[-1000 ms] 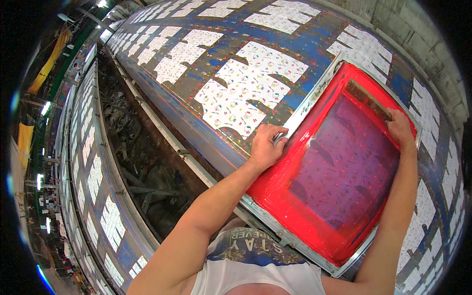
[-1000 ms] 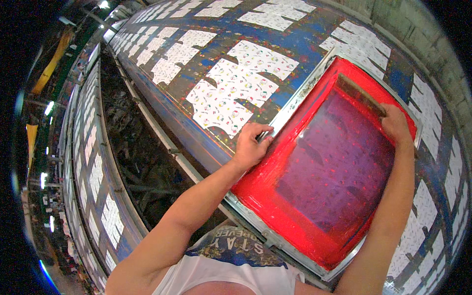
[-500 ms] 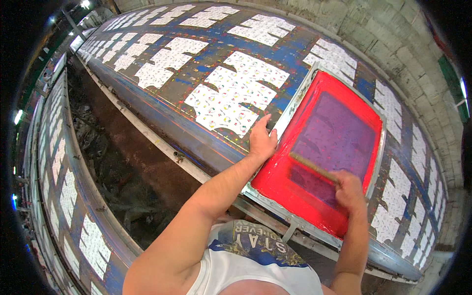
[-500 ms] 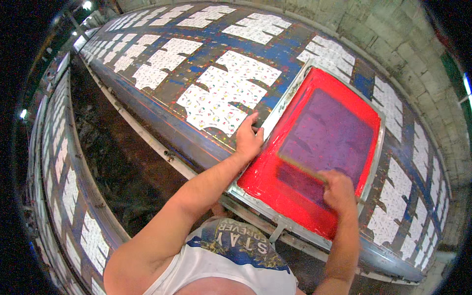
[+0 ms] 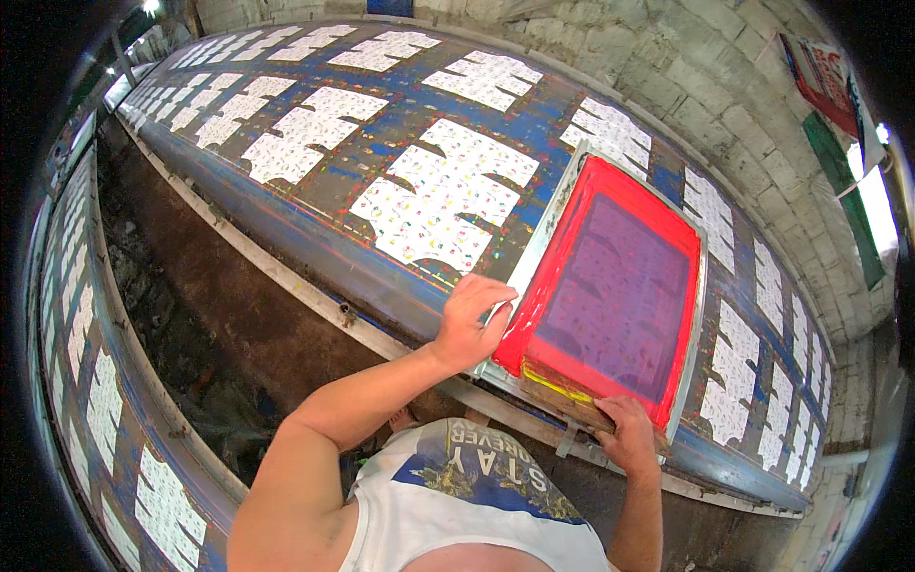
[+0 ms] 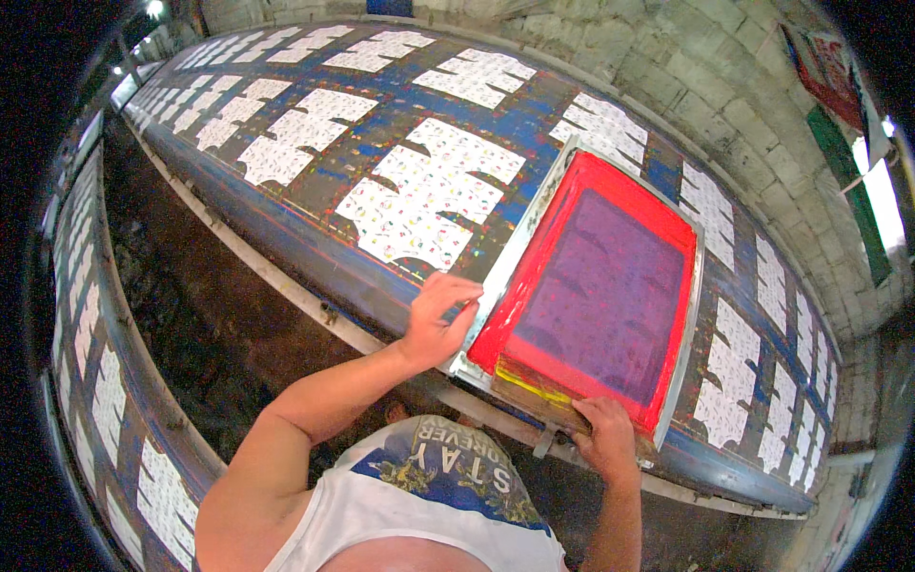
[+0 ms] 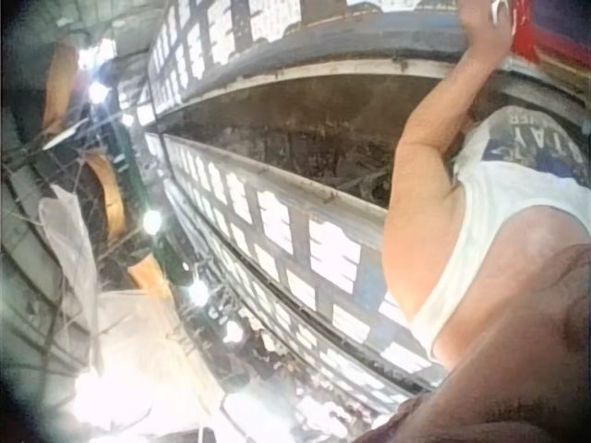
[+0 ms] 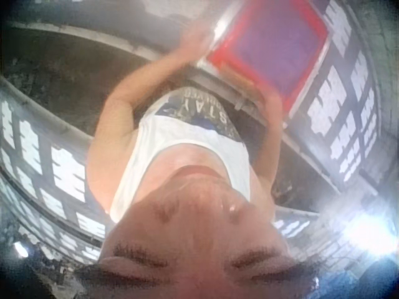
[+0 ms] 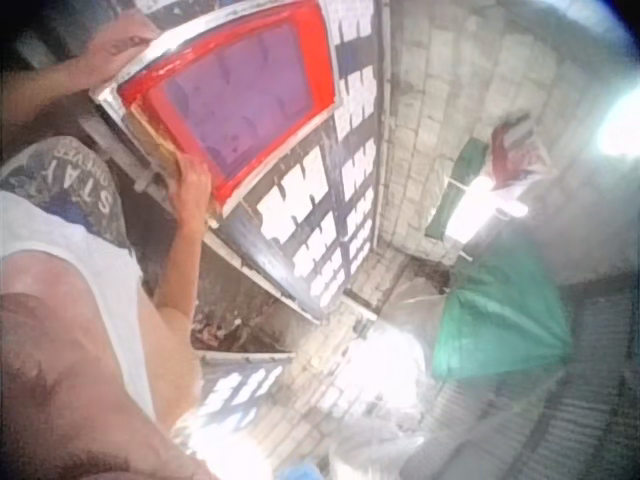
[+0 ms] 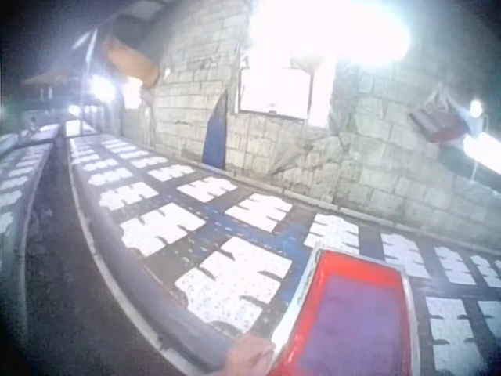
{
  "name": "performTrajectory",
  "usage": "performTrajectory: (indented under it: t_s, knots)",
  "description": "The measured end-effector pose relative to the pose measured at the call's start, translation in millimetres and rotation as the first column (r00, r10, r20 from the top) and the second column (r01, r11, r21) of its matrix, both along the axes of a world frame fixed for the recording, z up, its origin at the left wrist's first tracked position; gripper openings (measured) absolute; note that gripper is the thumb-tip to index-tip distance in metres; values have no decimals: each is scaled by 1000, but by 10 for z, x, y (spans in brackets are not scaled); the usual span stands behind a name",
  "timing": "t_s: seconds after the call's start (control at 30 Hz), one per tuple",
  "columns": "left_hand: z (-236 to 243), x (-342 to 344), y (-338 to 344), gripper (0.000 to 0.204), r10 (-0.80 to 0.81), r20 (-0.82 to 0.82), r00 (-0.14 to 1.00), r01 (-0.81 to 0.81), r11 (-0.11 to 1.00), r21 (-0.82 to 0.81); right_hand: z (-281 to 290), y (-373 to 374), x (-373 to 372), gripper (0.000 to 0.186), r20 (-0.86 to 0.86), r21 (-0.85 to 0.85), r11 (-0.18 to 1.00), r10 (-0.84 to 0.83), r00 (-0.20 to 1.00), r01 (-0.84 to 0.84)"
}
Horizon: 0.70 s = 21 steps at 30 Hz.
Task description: The person performs screen printing on a series of small rectangular items arranged on a table. They place a red-framed screen over each item, use a squeegee to spread purple ink across the screen, lift the screen, and then peel off the printed item. The process is repeated for multiple items.
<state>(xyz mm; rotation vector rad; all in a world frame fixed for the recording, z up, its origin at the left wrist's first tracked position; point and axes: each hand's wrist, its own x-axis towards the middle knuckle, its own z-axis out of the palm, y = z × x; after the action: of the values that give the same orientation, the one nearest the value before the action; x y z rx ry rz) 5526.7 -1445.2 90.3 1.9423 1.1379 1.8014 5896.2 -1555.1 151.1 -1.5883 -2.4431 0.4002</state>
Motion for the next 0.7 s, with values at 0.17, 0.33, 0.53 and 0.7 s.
performTrajectory:
  t_s: [0.17, 0.33, 0.53, 0.7]
  knots:
    - [76, -572, -574, 29, 19, -94, 995, -23, 999, -37, -4, -77, -51, 69, -73, -31, 999, -35, 997, 32]
    - [80, -1049, -916, 29, 209, -181, 961, -220, 975, -43, -40, -73, -82, 70, -45, -14, 999, -30, 999, 29]
    - [9, -1440, -1283, 30, 384, -260, 886, -410, 911, -52, -90, -189, -192, 80, 22, -9, 999, -39, 999, 39]
    - [-51, -1551, -1500, 32, 437, -278, 855, -469, 882, -55, -82, -213, -234, 83, 91, -28, 999, -14, 996, 17]
